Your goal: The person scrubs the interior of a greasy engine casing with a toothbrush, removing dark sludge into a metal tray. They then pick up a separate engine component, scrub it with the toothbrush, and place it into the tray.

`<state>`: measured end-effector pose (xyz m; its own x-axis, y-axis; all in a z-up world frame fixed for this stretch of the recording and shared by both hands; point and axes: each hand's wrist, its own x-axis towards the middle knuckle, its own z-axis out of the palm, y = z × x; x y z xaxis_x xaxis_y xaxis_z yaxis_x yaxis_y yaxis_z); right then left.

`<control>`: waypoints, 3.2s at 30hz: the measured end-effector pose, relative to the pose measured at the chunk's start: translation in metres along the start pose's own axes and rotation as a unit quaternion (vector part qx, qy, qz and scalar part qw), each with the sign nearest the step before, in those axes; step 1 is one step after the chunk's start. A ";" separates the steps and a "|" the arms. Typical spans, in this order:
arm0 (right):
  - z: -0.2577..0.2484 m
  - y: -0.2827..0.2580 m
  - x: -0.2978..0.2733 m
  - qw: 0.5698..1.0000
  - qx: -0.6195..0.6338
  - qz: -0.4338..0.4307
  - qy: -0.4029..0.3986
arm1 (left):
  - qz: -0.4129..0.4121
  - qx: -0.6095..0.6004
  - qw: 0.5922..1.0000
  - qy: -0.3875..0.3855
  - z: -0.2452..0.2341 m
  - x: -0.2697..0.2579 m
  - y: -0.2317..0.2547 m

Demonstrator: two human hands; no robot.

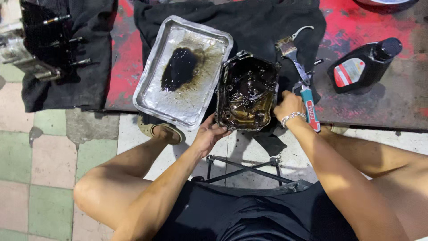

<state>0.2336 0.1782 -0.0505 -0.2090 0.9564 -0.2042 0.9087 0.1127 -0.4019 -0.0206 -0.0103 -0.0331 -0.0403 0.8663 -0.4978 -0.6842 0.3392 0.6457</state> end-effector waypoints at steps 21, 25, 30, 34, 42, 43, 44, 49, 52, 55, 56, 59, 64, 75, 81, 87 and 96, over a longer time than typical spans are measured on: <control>-0.050 0.006 -0.014 0.704 0.692 0.088 -0.134 | 0.085 0.042 0.995 0.026 0.019 0.017 0.018; -0.033 0.010 -0.012 0.671 0.727 0.069 -0.129 | 0.093 0.090 0.991 0.022 0.019 0.024 0.034; -0.022 0.011 -0.020 0.634 0.760 0.084 -0.120 | 0.133 0.161 0.977 0.038 0.034 0.023 0.056; -0.012 0.011 -0.025 0.616 0.768 0.120 -0.128 | 0.155 0.251 0.950 0.103 0.061 0.015 0.086; -0.010 -0.007 -0.040 0.577 0.794 0.152 -0.119 | 0.109 0.265 0.943 0.172 0.099 0.016 0.141; -0.015 -0.006 -0.039 0.579 0.793 0.147 -0.119 | 0.098 0.273 0.942 0.169 0.101 0.019 0.146; -0.019 -0.005 -0.037 0.592 0.784 0.146 -0.118 | 0.087 0.281 0.942 0.165 0.102 0.022 0.151; -0.014 0.006 -0.010 0.696 0.712 0.074 -0.055 | 0.092 0.311 0.933 0.158 0.109 0.037 0.171; -0.011 0.015 0.015 0.720 0.691 0.054 -0.026 | 0.086 0.303 0.935 0.161 0.112 0.043 0.179; -0.018 0.001 0.017 0.708 0.691 0.136 -0.061 | 0.072 0.261 0.952 0.146 0.112 0.043 0.179; -0.023 -0.005 0.017 0.690 0.706 0.143 -0.075 | 0.065 0.229 0.962 0.134 0.113 0.043 0.175; -0.028 -0.019 0.009 0.661 0.725 0.165 -0.104 | 0.045 0.161 0.979 0.113 0.107 0.039 0.156; -0.034 -0.006 0.003 0.653 0.730 0.169 -0.113 | 0.008 0.076 0.990 0.118 0.098 0.025 0.104; -0.018 0.013 -0.020 0.702 0.658 0.224 -0.155 | 0.035 0.013 0.993 0.113 0.074 0.033 0.018; -0.026 0.013 -0.024 0.683 0.678 0.205 -0.176 | 0.031 0.001 0.993 0.112 0.076 0.029 0.016; -0.028 0.022 -0.031 0.653 0.711 0.194 -0.173 | 0.029 -0.018 0.991 0.126 0.085 0.022 0.006; -0.026 0.034 -0.030 0.712 0.647 0.223 -0.159 | 0.001 -0.011 0.990 0.141 0.083 0.019 -0.003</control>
<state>0.2798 0.1604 -0.0349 -0.2629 0.6870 -0.6774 -0.1405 -0.7219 -0.6776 0.0414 0.0353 0.0039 -0.2412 0.7292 -0.6404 -0.7001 0.3262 0.6352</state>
